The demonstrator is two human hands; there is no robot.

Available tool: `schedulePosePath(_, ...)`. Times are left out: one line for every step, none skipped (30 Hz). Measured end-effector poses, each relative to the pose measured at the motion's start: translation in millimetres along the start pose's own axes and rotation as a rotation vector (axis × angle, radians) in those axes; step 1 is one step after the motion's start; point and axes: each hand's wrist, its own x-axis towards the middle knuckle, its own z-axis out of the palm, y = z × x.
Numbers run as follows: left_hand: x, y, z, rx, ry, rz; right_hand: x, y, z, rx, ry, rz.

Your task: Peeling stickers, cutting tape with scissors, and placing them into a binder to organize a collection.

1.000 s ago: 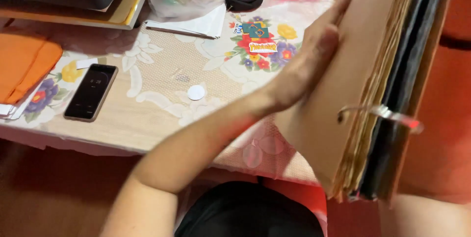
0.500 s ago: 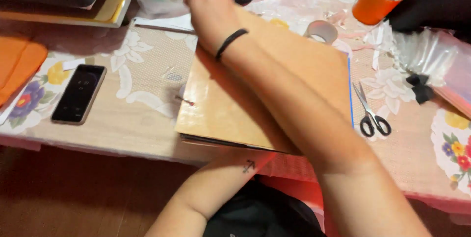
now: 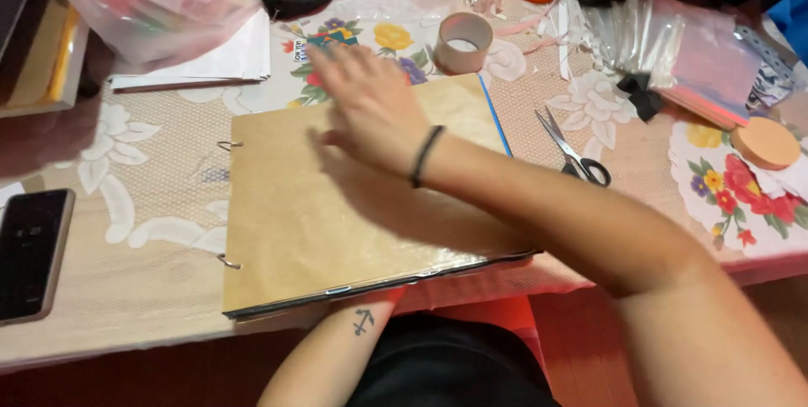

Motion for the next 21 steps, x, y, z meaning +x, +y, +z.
schedulePosePath(7.4, 8.0, 18.5, 0.024, 0.006, -0.008, -25.5, 11.5, -29.3, -0.127, 0.042, 0.033)
schedulePosePath(6.5, 5.2, 18.4, 0.048, 0.011, -0.017, -50.8, 32.6, -40.0, -0.127, 0.035, 0.040)
schedulePosePath(9.1, 3.9, 15.3, 0.078, 0.026, -0.017, -71.4, 54.2, -51.4, -0.035, 0.077, 0.114)
schedulePosePath(11.7, 3.8, 12.0, 0.107, 0.041, -0.017, -91.6, 75.5, -63.2, 0.058, 0.119, 0.187)
schedulePosePath(10.9, -0.1, 4.7, 0.140, 0.063, -0.019, -107.7, 80.2, -61.4, 0.061, 0.115, 0.175)
schedulePosePath(9.7, -3.6, -2.5, 0.172, 0.086, -0.022, -123.9, 85.4, -59.6, 0.426, 0.050, 0.543)
schedulePosePath(6.4, -7.5, -8.3, 0.202, 0.100, -0.031, -143.4, 89.5, -57.4, 0.793, -0.030, 0.918)
schedulePosePath(1.9, -12.9, -14.4, 0.233, 0.114, -0.041, -149.3, 80.3, -53.8, 0.795, -0.038, 0.918)
schedulePosePath(1.2, -17.1, -20.7, 0.263, 0.133, -0.043, -152.8, 73.8, -51.6, 1.133, 0.044, 1.051)
schedulePosePath(0.7, -20.5, -27.0, 0.294, 0.152, -0.046, -156.6, 67.2, -49.5, 1.475, 0.131, 1.172)
schedulePosePath(-6.0, -22.9, -34.4, 0.329, 0.175, -0.056, -161.9, 65.7, -48.2, 1.479, 0.115, 1.167)
schedulePosePath(-12.9, -24.7, -42.2, 0.363, 0.197, -0.066, -167.3, 64.0, -46.8, 1.642, 0.180, 1.302)
schedulePosePath(-20.4, -25.5, -50.9, 0.400, 0.216, -0.079, -173.1, 61.5, -44.6, 1.806, 0.249, 1.443)
schedulePosePath(-28.4, -26.8, -59.4, 0.436, 0.235, -0.093, -176.7, 65.3, -44.7, 1.811, 0.232, 1.444)
schedulePosePath(-34.4, -26.3, -71.6, 0.478, 0.263, -0.102, -175.6, 70.7, -44.0, 1.807, 0.275, 1.389)
schedulePosePath(-41.1, -24.4, -84.8, 0.520, 0.291, -0.111, -173.9, 75.2, -43.1, 1.802, 0.317, 1.332)
schedulePosePath(-54.9, -24.2, -99.1, 0.565, 0.331, -0.128, -182.1, 88.2, -42.3, 1.815, 0.275, 1.320)
schedulePosePath(-68.9, -22.4, -114.1, 0.610, 0.372, -0.146, -188.8, 101.6, -40.8, 1.817, 0.300, 1.275)
schedulePosePath(-78.1, -18.6, -131.6, 0.657, 0.405, -0.156, -193.2, 115.8, -38.9, 1.822, 0.338, 1.225)
schedulePosePath(-90.9, -13.6, -151.6, 0.704, 0.438, -0.167, -191.8, 119.7, -45.7, 1.837, 0.308, 1.208)
schedulePosePath(-102.6, -9.6, -165.0, 0.749, 0.465, -0.181, -194.3, 123.3, -52.8, 1.792, 0.336, 1.194)
